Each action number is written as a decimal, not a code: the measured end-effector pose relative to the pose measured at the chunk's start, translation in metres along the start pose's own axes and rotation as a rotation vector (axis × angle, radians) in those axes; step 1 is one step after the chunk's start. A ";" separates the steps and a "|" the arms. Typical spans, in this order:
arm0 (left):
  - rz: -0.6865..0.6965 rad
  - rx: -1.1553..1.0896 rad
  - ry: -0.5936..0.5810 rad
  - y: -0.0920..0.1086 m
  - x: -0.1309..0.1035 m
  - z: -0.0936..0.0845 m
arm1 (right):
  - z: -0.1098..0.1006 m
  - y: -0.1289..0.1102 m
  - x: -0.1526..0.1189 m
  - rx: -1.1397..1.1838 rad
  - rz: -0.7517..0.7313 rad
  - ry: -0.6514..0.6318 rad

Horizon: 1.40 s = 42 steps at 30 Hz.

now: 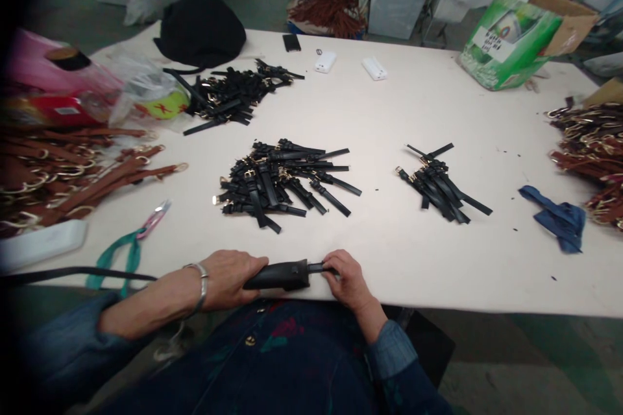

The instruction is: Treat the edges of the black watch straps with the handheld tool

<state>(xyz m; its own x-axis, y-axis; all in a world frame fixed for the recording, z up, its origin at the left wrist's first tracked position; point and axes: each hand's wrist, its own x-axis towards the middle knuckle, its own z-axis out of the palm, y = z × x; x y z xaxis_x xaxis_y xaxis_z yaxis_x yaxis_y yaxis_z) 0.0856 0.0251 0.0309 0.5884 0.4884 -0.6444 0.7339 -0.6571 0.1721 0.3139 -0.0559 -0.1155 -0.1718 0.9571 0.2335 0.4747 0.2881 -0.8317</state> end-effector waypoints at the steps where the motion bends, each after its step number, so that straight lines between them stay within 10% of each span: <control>1: 0.002 0.005 0.011 0.004 0.003 0.002 | 0.000 0.000 0.000 0.002 -0.002 0.001; 7: 0.005 -0.036 0.050 0.018 0.011 0.012 | 0.000 0.002 -0.001 -0.006 -0.008 -0.003; 18: -0.233 -0.080 0.018 -0.031 -0.030 0.014 | -0.002 -0.004 0.002 -0.083 0.003 -0.046; 32: -0.229 -0.113 0.091 -0.014 -0.015 0.042 | 0.007 -0.018 0.007 -0.229 0.090 -0.052; 42: -0.313 -0.166 0.095 -0.025 -0.036 0.028 | 0.017 -0.017 0.016 -0.329 0.024 0.071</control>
<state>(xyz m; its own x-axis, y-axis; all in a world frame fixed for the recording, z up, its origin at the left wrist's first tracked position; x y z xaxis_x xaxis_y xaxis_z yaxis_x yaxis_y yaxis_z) 0.0365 0.0078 0.0292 0.3499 0.7073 -0.6143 0.9238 -0.3692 0.1010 0.2881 -0.0466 -0.1060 -0.1017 0.9603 0.2599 0.7332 0.2490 -0.6328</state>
